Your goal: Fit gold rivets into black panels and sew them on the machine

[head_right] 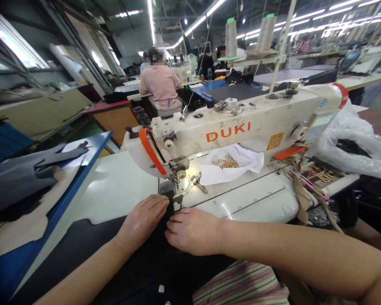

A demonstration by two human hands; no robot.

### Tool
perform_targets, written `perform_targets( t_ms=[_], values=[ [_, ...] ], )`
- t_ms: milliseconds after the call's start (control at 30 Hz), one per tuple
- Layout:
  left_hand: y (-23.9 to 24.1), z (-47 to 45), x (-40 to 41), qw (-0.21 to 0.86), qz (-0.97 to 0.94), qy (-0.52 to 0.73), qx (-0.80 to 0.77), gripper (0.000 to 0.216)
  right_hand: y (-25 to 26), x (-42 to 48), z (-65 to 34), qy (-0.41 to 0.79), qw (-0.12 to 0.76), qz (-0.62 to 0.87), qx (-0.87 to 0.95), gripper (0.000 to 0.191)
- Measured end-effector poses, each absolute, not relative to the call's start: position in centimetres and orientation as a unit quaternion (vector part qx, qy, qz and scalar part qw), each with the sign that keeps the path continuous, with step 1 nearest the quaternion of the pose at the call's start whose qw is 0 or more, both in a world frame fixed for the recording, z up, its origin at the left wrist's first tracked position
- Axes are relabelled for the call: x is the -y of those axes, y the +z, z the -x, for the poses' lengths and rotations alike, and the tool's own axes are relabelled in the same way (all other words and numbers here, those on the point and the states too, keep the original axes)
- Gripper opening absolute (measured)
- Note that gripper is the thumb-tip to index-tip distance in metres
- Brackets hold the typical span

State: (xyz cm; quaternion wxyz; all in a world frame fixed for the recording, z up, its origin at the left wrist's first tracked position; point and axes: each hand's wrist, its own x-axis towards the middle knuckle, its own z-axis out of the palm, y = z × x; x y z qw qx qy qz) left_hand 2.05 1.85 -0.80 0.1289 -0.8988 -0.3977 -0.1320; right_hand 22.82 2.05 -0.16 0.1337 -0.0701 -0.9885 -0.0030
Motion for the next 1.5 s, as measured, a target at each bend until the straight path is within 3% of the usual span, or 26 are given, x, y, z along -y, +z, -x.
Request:
perform_targets(
  t_ms=[533, 1500],
  values=[
    [-0.84, -2.08, -1.96, 0.166, 0.902, -0.145, 0.370, 0.023, -0.69, -1.89, -22.91, -0.009, 0.148, 0.084, 0.985, 0.022],
    [-0.80, -2.12, -1.88, 0.122, 0.900, -0.179, 0.379, 0.023, -0.71, -2.64, -22.62, -0.019, 0.160, 0.115, 0.980, 0.024]
  ],
)
